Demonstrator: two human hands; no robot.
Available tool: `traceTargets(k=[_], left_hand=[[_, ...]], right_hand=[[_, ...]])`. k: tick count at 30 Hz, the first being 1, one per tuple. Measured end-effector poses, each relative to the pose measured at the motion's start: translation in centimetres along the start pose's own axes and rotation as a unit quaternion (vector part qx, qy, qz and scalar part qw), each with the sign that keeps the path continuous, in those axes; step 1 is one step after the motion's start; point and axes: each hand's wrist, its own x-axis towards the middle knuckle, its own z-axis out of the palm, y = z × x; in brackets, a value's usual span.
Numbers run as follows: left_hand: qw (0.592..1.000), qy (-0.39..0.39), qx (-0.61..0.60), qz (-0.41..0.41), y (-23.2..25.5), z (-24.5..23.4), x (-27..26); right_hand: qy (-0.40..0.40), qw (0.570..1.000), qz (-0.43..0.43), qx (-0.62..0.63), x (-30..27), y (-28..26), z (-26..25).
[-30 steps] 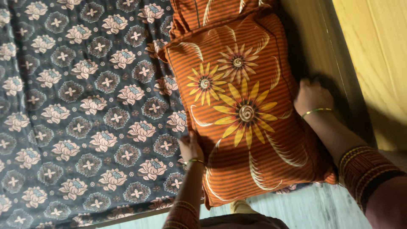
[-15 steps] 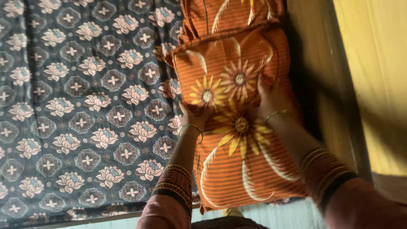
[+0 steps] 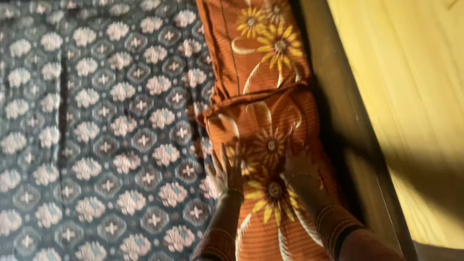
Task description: The person makes a bed by smoothing out the bedsheet and then placing and arranging two pillows at the head of the bed.
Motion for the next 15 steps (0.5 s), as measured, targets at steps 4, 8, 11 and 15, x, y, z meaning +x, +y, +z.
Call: traceTargets(k=[4,8,11,15], left_hand=[[0.995,-0.040,0.017,0.089,0.0,-0.8,2.1],[0.986,-0.082,0.030,0.143,0.0,-1.7,3.0],[0.980,-0.132,0.035,0.147,0.4,-2.9,4.4],[0.970,-0.206,-0.033,0.127,0.7,-3.8,5.7]], right_hand=[[0.001,1.000,0.005,0.004,0.4,-1.6,-1.8],[-0.010,1.000,0.019,0.012,-0.2,-1.7,-2.4],[-0.021,0.999,0.024,0.019,-0.1,-1.8,-2.1],[-0.034,0.999,0.028,0.015,0.3,-1.0,-1.9]])
